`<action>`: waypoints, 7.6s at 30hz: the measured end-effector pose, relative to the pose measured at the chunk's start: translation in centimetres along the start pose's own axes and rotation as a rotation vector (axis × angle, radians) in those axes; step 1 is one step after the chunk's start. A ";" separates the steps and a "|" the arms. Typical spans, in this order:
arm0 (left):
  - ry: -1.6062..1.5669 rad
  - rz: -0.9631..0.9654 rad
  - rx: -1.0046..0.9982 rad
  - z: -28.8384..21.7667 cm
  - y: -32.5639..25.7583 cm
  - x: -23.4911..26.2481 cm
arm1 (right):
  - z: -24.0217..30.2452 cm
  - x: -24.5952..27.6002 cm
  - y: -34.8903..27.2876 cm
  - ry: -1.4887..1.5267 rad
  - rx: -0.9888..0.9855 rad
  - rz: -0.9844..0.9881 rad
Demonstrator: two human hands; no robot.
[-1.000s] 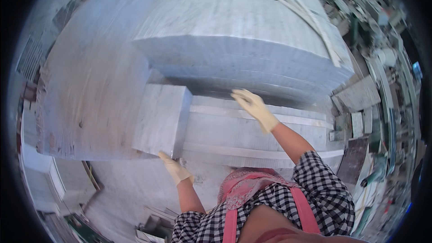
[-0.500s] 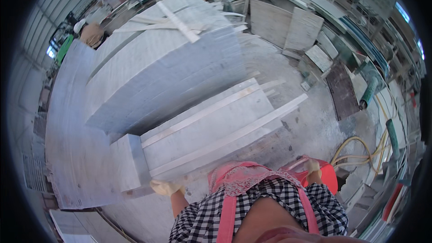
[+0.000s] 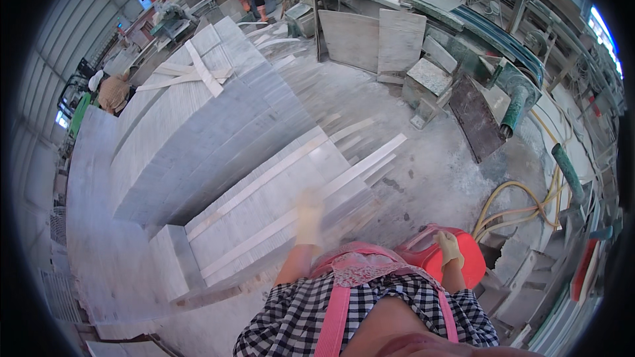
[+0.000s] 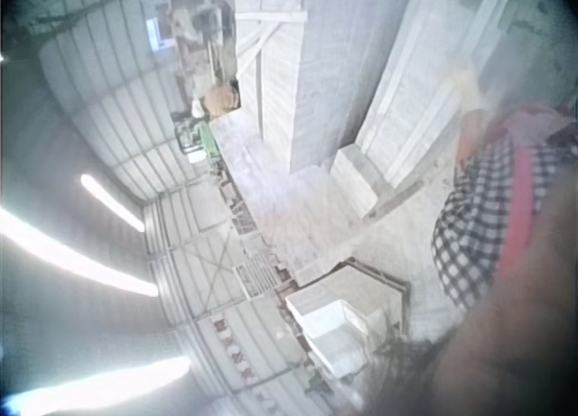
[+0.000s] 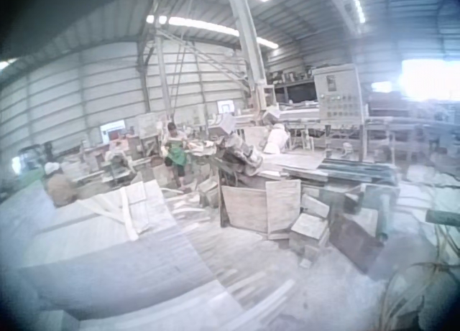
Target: The person repeatedly picks up rectangular white plates from a pile, places them on a conveyor belt, and then stacks them on a nearby surface. The cycle of picking, placing, and stacking continues throughout the clip.
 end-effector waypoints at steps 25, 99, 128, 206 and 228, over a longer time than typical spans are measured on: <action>0.214 0.130 -0.104 -6.5 10.9 -0.8 | 6.1 7.2 -2.6 -0.221 0.125 -0.262; -0.159 1.220 0.941 -5.5 32.2 -10.5 | 54.7 -2.2 50.7 -0.225 -0.043 0.108; -0.550 0.549 -0.535 -40.6 104.6 -58.0 | 58.9 12.7 55.1 0.806 -0.319 -0.610; -0.323 0.780 -0.267 -52.8 122.0 -74.0 | 107.2 7.5 84.6 -0.230 0.287 -0.347; 0.487 0.882 -0.403 -52.0 118.5 -81.1 | 107.0 4.9 81.9 -0.497 0.155 -0.461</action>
Point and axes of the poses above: each hand's wrist, its own y-axis towards the middle knuckle, its own x-axis out of the back of the hand, z = x × y, the point moved 8 cm from there along y, towards the middle knuckle, and after that the axes turned 11 degrees about -x, right-handed, at the moved point
